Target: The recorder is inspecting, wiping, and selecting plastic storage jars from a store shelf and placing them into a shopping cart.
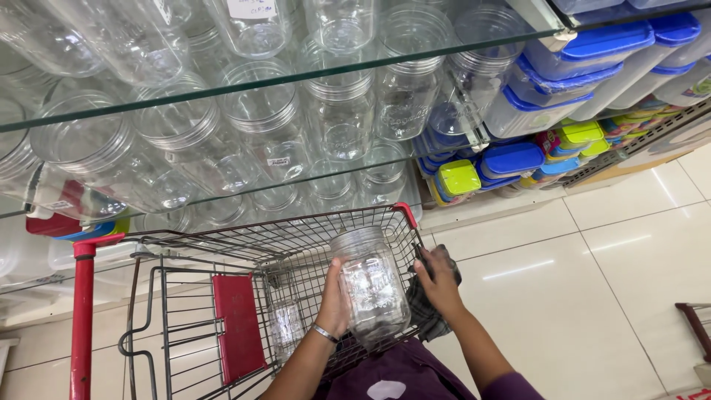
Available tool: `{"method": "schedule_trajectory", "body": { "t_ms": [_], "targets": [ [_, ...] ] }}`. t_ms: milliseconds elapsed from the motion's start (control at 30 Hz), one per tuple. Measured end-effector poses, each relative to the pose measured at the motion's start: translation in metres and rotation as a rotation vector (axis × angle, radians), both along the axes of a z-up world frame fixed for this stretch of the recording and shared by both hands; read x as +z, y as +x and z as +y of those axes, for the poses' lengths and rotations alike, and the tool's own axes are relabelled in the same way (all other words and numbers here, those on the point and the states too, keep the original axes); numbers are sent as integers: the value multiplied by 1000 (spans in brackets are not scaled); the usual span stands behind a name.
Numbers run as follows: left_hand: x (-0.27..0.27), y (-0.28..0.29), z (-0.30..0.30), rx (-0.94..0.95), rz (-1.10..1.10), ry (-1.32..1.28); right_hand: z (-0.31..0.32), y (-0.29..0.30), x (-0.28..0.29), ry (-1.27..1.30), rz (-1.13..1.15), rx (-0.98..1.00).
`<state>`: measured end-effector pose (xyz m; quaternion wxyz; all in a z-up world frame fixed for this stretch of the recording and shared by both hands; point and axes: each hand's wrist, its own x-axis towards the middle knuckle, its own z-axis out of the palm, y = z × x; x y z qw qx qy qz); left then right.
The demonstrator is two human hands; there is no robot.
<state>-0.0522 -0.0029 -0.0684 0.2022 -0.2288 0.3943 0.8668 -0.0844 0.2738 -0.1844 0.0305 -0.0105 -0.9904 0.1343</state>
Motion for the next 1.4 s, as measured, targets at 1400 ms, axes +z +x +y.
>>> {"method": "schedule_trajectory", "body": {
  "t_ms": [1400],
  "targets": [
    [269,-285,68,417,1437,-1607,-54,-288,371,-928,535,471]
  ]
}}
